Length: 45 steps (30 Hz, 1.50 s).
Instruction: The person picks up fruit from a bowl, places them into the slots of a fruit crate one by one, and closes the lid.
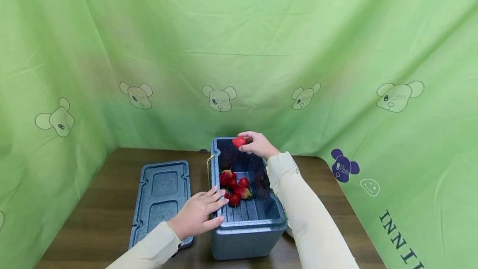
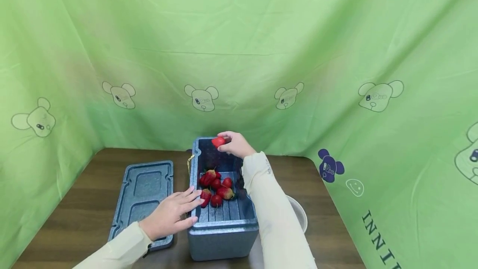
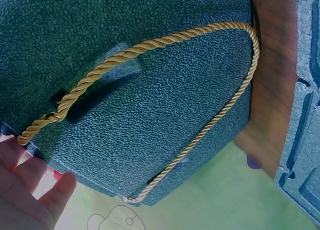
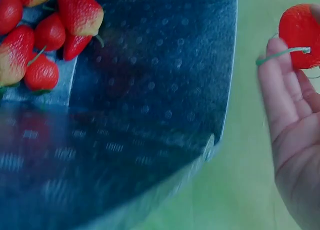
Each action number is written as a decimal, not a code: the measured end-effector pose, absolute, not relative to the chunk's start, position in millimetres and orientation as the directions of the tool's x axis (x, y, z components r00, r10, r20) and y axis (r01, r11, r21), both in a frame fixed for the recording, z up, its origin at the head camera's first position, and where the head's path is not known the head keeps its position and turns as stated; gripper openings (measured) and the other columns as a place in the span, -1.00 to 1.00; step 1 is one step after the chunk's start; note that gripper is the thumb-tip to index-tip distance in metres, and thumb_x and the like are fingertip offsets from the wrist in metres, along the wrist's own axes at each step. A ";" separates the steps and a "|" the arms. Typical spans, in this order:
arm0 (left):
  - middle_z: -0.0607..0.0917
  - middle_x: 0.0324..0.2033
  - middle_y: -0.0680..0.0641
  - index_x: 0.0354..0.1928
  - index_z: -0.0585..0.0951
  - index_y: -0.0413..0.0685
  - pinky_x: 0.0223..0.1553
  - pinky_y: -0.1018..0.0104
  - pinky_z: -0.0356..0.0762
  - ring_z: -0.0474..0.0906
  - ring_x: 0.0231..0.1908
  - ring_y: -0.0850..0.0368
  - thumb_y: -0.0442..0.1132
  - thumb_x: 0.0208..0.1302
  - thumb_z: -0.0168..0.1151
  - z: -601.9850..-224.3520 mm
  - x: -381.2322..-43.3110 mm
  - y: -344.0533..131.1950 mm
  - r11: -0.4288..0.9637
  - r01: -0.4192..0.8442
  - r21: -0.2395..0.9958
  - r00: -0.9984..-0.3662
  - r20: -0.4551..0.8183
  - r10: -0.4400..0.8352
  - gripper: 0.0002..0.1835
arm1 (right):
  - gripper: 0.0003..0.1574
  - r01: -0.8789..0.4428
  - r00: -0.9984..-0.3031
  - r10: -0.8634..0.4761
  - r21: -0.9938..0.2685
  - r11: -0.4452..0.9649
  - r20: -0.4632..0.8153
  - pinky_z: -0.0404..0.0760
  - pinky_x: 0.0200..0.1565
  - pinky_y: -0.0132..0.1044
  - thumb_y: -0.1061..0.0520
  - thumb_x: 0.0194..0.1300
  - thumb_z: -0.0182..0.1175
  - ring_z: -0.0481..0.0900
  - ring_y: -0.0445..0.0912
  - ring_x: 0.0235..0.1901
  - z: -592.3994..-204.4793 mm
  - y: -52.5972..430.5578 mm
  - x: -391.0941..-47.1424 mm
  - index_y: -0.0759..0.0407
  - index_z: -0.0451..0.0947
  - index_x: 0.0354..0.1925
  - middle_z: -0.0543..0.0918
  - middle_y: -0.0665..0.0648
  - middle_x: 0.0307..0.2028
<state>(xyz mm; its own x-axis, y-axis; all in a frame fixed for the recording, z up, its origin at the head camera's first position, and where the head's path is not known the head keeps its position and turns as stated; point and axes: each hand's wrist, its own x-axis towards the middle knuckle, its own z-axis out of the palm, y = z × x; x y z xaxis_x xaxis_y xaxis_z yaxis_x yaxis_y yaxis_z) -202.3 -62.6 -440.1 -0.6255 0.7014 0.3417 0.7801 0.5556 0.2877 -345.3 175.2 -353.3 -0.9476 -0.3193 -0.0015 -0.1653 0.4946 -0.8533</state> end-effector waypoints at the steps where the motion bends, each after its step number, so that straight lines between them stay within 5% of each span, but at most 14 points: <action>1: 0.46 0.26 -0.10 0.23 0.54 -0.07 0.16 0.00 0.39 0.32 0.29 -0.04 0.01 0.35 0.09 -439.9 -202.6 -62.3 0.556 0.780 0.287 -0.625 0.342 0.701 -0.51 | -0.35 -0.161 -0.950 -0.312 -0.863 0.479 0.004 0.63 -0.25 -0.19 0.34 0.12 0.25 0.58 -0.03 -0.28 -353.8 173.1 -346.5 0.46 0.39 0.20 0.56 0.45 0.01; 7: 0.45 0.27 -0.10 0.24 0.53 -0.07 0.17 0.00 0.38 0.31 0.30 -0.04 0.05 0.39 0.02 -439.2 -202.3 -62.7 0.552 0.778 0.301 -0.628 0.333 0.703 -0.49 | -0.37 -0.173 -0.959 -0.277 -0.893 0.416 0.056 0.62 -0.14 0.02 0.34 0.12 0.23 0.60 -0.09 -0.32 -361.5 161.5 -353.9 0.48 0.40 0.18 0.59 0.45 -0.03; 17: 0.43 0.28 -0.09 0.25 0.52 -0.06 0.19 -0.06 0.33 0.29 0.32 -0.04 -0.04 0.36 0.09 -440.7 -202.6 -62.6 0.547 0.772 0.323 -0.633 0.321 0.705 -0.52 | -0.38 -0.172 -0.976 -0.189 -0.909 0.380 0.106 0.54 -0.23 -0.33 0.34 0.07 0.25 0.55 0.10 -0.09 -374.5 153.6 -352.7 0.44 0.43 0.15 0.58 0.43 -0.04; 37: 0.45 0.27 -0.06 0.24 0.53 -0.05 0.19 -0.07 0.33 0.30 0.31 -0.02 0.01 0.38 0.05 -440.4 -203.7 -64.2 0.558 0.768 0.314 -0.639 0.323 0.698 -0.52 | -0.39 -0.045 -0.987 -0.158 -0.947 0.319 -0.006 0.62 -0.21 -0.27 0.40 0.11 0.22 0.58 -0.07 -0.32 -407.9 138.7 -345.3 0.45 0.41 0.17 0.57 0.40 -0.11; 45: 0.45 0.27 -0.07 0.24 0.53 -0.05 0.19 -0.07 0.33 0.30 0.31 -0.02 0.00 0.38 0.05 -441.1 -204.1 -63.1 0.556 0.766 0.323 -0.641 0.315 0.700 -0.52 | -0.38 -0.010 -0.991 -0.131 -0.947 0.321 -0.034 0.63 -0.16 -0.11 0.41 0.09 0.23 0.60 0.08 -0.20 -417.3 136.5 -344.1 0.44 0.42 0.17 0.58 0.42 -0.09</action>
